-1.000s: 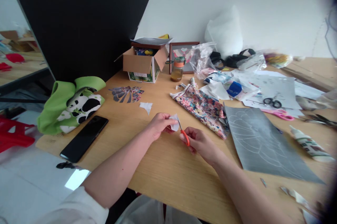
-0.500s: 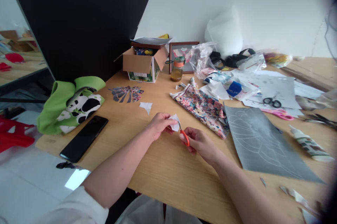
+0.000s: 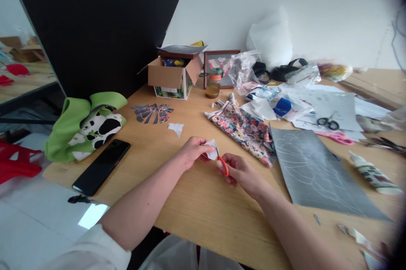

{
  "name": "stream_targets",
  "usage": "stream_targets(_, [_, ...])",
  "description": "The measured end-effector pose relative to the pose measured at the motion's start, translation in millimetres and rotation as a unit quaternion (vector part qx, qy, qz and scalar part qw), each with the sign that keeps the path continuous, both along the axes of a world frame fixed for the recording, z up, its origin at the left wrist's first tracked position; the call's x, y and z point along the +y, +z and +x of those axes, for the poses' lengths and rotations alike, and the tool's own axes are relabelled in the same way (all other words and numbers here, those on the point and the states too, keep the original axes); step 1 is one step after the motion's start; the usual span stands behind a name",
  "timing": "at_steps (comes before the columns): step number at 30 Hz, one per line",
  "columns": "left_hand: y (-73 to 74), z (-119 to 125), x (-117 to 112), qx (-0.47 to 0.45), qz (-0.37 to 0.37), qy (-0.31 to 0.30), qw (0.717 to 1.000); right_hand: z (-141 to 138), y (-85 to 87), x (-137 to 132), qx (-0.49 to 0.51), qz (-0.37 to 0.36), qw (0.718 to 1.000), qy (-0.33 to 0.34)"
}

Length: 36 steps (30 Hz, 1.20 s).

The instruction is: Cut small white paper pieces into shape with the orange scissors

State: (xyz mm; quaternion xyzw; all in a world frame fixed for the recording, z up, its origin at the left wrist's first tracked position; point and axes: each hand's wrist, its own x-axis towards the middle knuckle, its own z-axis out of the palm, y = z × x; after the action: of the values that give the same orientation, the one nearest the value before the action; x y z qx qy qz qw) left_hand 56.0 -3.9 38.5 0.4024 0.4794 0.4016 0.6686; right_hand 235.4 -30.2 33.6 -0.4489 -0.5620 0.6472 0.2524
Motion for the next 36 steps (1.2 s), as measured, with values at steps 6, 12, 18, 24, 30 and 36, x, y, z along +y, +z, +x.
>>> stream_targets(6, [-1.1, -0.3, 0.3, -0.007, 0.003, -0.001, 1.000, -0.9, 0.4, 0.2, 0.002, 0.007, 1.000, -0.004])
stream_targets(12, [-1.6, -0.5, 1.2, -0.003, 0.001, 0.003, 1.000, -1.1, 2.4, 0.5, -0.012, 0.013, 1.000, -0.009])
stream_targets(18, [-1.0, -0.4, 1.3, 0.001, -0.003, 0.003, 1.000, -0.8, 1.4, 1.1, -0.020, 0.020, 1.000, -0.014])
stream_targets(24, [-1.1, -0.9, 1.9, -0.006, -0.002, 0.016, 1.000, -1.3, 1.6, 1.2, -0.019, 0.016, 1.000, -0.019])
stream_targets(30, [-1.5, -0.5, 2.6, -0.011, -0.001, 0.023, 1.000, -1.3, 2.3, 0.5, -0.017, 0.011, 1.000, -0.015])
stream_targets(36, [-1.3, -0.4, 2.1, -0.010, 0.003, 0.020, 1.000, -1.2, 2.9, 0.1, -0.012, 0.007, 1.000, -0.016])
